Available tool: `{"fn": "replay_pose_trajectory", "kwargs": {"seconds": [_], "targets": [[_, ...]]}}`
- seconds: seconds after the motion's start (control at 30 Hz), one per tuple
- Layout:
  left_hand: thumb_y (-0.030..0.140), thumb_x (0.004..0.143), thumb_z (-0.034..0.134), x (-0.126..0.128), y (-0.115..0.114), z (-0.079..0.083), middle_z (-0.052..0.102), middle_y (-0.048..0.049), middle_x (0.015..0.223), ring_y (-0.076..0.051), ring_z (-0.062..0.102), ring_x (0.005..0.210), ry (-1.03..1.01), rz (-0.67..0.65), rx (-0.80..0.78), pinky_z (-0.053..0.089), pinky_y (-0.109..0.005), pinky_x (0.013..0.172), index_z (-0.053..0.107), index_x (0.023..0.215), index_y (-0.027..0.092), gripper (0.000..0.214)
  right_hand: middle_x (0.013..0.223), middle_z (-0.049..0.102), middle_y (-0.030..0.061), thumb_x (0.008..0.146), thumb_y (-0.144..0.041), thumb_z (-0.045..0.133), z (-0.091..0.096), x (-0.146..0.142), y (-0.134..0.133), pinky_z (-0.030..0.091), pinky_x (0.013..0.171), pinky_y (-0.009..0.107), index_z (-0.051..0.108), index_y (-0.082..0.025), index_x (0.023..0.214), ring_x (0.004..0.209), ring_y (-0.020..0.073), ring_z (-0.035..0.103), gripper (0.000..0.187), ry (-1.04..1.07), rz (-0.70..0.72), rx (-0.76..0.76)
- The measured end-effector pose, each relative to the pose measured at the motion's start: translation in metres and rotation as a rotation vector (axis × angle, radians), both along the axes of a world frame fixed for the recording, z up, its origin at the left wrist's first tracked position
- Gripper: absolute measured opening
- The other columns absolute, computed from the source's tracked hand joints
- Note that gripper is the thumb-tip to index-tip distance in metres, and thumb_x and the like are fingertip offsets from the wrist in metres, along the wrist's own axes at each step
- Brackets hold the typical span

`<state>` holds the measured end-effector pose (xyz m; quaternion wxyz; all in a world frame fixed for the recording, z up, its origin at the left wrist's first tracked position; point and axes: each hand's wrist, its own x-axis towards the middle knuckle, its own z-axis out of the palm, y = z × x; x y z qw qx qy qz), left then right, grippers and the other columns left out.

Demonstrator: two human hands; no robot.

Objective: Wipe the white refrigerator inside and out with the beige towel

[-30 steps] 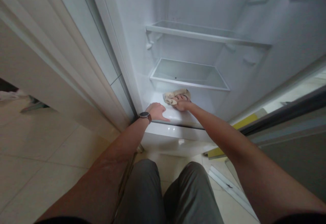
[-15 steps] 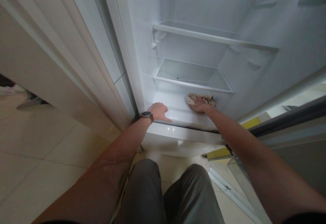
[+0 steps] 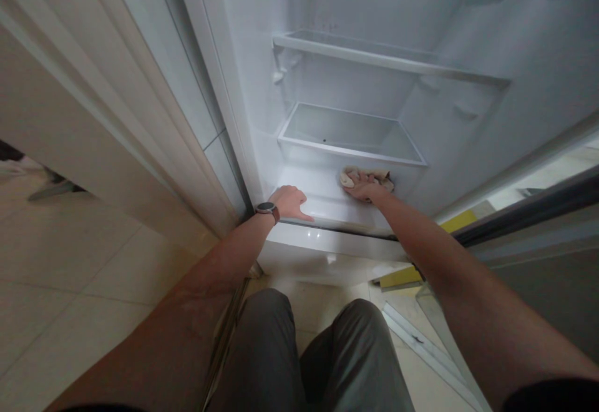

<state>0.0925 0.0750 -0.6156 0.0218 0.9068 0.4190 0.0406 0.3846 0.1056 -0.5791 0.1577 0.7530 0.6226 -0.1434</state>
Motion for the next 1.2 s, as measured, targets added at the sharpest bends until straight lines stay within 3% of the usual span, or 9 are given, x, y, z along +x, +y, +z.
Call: {"fn": "replay_pose_trajectory", "kwargs": {"seconds": [0.63, 1.2], "targets": [[0.088, 0.07, 0.065, 0.0, -0.0024, 0.004, 0.065, -0.0084, 0.065, -0.023, 0.059, 0.066, -0.032, 0.019, -0.021, 0.024, -0.034, 0.06, 0.06, 0.059, 0.021, 0.068, 0.178, -0.008, 0.0016, 0.1, -0.069, 0.033, 0.0032, -0.0063, 0.0, 0.016, 0.124, 0.07, 0.004, -0.041, 0.17, 0.161, 0.0457, -0.001, 0.08, -0.005, -0.018, 0.002], [0.087, 0.071, 0.065, 0.0004, -0.0026, 0.0047, 0.069, -0.0089, 0.069, -0.024, 0.062, 0.069, -0.012, 0.015, -0.023, 0.028, -0.034, 0.061, 0.063, 0.062, 0.021, 0.067, 0.178, -0.007, 0.0037, 0.099, -0.072, 0.031, 0.0015, -0.0076, 0.0038, 0.018, 0.123, 0.073, 0.005, -0.04, 0.17, 0.161, 0.0469, -0.003, 0.082, -0.003, -0.033, 0.004]]}}
